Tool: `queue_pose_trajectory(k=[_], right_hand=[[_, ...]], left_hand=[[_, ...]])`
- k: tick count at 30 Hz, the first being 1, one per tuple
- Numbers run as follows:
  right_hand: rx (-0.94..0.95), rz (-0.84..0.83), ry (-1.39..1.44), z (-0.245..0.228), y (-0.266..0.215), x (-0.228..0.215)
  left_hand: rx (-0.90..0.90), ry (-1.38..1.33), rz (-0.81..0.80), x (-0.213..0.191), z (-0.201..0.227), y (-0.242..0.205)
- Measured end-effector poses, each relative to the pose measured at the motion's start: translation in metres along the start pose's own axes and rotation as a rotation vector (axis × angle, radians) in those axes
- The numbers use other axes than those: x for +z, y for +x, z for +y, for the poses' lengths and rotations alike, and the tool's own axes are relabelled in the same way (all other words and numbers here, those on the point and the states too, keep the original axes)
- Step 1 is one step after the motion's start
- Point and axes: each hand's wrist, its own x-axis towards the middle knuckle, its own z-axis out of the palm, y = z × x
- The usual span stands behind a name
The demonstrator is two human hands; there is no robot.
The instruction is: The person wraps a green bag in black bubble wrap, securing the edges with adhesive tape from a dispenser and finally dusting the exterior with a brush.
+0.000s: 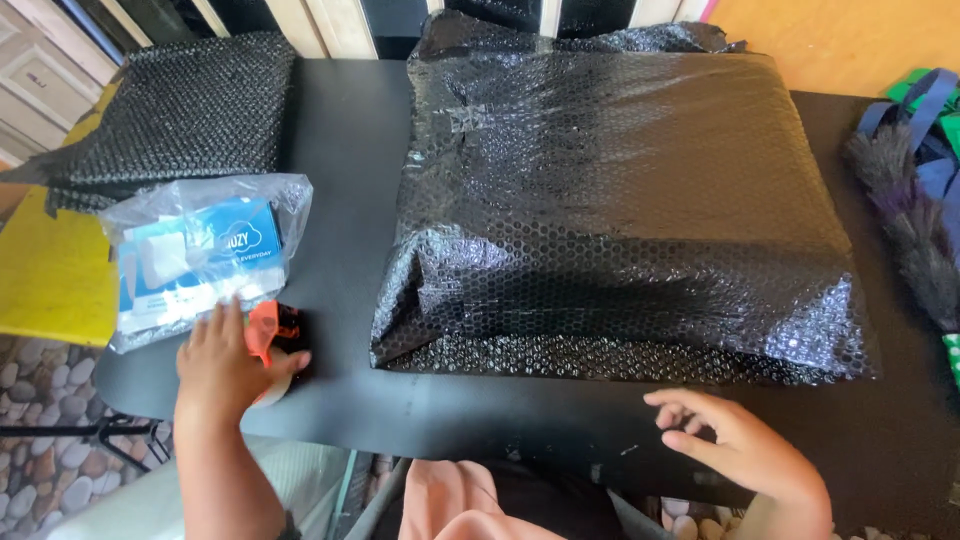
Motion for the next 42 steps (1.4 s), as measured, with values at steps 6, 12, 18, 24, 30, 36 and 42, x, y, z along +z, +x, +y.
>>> queue_pose_trajectory(k=[6,12,18,24,30,36,42], right_hand=[[0.312,-0.123,-0.009,-0.002,0.010,0.026],[0.032,0.005,-0.061,0.000,0.013,0.045],[-0.615,0.363,0.262,-0.044,0.021,0.064],[-0.603,0.467,0.261,-0.054,0.023,0.078],[-0.514,0.483,0.313,-0.041,0.015,0.089],[-0.604,0.706,-0.013,-0.045,0.008,0.094],[-0.701,0.836,-0.142,-0.048,0.010,0.103]], left_hand=[[-0.057,-0.286,0.238,0.035,-0.024,-0.046],[0.043,-0.441,0.429,0.044,0.000,-0.086],[0.676,-0.975,0.053,0.073,0.139,-0.139],[0.799,-1.180,-0.214,0.139,0.212,-0.149],[0.833,-1.142,-0.269,0.160,0.217,-0.154],[0.849,-1.111,-0.279,0.163,0.218,-0.155],[0.954,-1.123,-0.221,0.152,0.218,-0.156]])
